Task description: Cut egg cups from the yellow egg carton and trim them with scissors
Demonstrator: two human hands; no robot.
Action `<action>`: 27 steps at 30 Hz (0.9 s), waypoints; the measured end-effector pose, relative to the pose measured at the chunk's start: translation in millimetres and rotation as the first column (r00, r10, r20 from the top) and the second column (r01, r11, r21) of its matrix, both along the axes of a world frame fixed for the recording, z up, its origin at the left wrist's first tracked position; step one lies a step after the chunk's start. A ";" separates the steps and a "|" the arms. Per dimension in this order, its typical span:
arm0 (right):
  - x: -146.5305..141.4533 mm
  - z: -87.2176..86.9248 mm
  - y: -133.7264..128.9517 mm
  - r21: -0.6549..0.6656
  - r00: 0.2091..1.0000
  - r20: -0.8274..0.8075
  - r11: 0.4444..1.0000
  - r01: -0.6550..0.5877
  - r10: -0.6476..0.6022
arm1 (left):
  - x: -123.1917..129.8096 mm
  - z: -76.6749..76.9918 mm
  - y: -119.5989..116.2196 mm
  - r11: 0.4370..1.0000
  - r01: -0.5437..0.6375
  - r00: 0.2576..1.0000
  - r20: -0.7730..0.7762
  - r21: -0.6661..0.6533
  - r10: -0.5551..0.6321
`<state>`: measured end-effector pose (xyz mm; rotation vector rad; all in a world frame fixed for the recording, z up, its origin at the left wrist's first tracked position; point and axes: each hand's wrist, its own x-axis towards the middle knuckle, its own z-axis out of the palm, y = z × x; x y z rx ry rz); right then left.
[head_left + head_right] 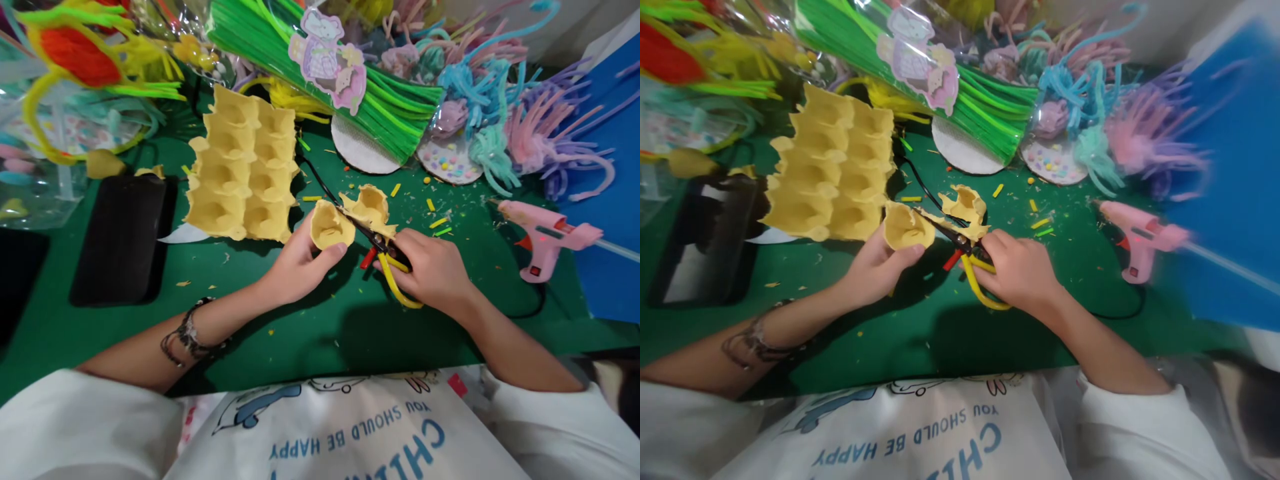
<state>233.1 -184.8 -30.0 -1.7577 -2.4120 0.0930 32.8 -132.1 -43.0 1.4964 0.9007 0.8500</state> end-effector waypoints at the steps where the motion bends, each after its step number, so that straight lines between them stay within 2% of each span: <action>1: 0.0 0.0 -0.2 0.010 1.000 0.009 1.000 0.004 -0.004 | -0.6 -0.3 1.0 1.000 0.005 1.000 0.001 0.005 -0.005; 6: -1.5 -0.4 -1.5 0.022 0.998 0.062 0.999 0.028 -0.029 | -4.2 -1.6 2.9 0.993 0.089 0.995 -0.054 0.080 -0.085; 10: -1.2 -1.8 -1.4 0.046 0.997 0.074 0.999 0.005 -0.008 | -5.6 0.9 3.9 0.985 0.157 0.986 -0.069 0.067 -0.153; 16: -0.2 -1.0 -2.9 0.063 0.999 -0.036 0.998 0.010 -0.008 | -7.4 0.8 7.9 0.984 0.153 0.988 -0.047 0.091 -0.149; 19: 1.3 2.2 -3.3 0.029 0.992 -0.129 1.000 0.009 -0.005 | -6.9 -0.4 8.1 0.988 0.141 0.990 -0.011 0.057 -0.141; 23: 3.3 4.3 -2.2 0.029 0.989 -0.150 1.000 0.006 -0.002 | -4.8 0.8 8.8 0.988 0.147 0.989 0.027 -0.047 -0.146; 27: 2.2 1.7 -1.3 0.050 0.980 -0.185 0.996 0.080 -0.070 | -3.7 -0.2 11.2 0.978 0.157 0.987 0.043 -0.138 -0.153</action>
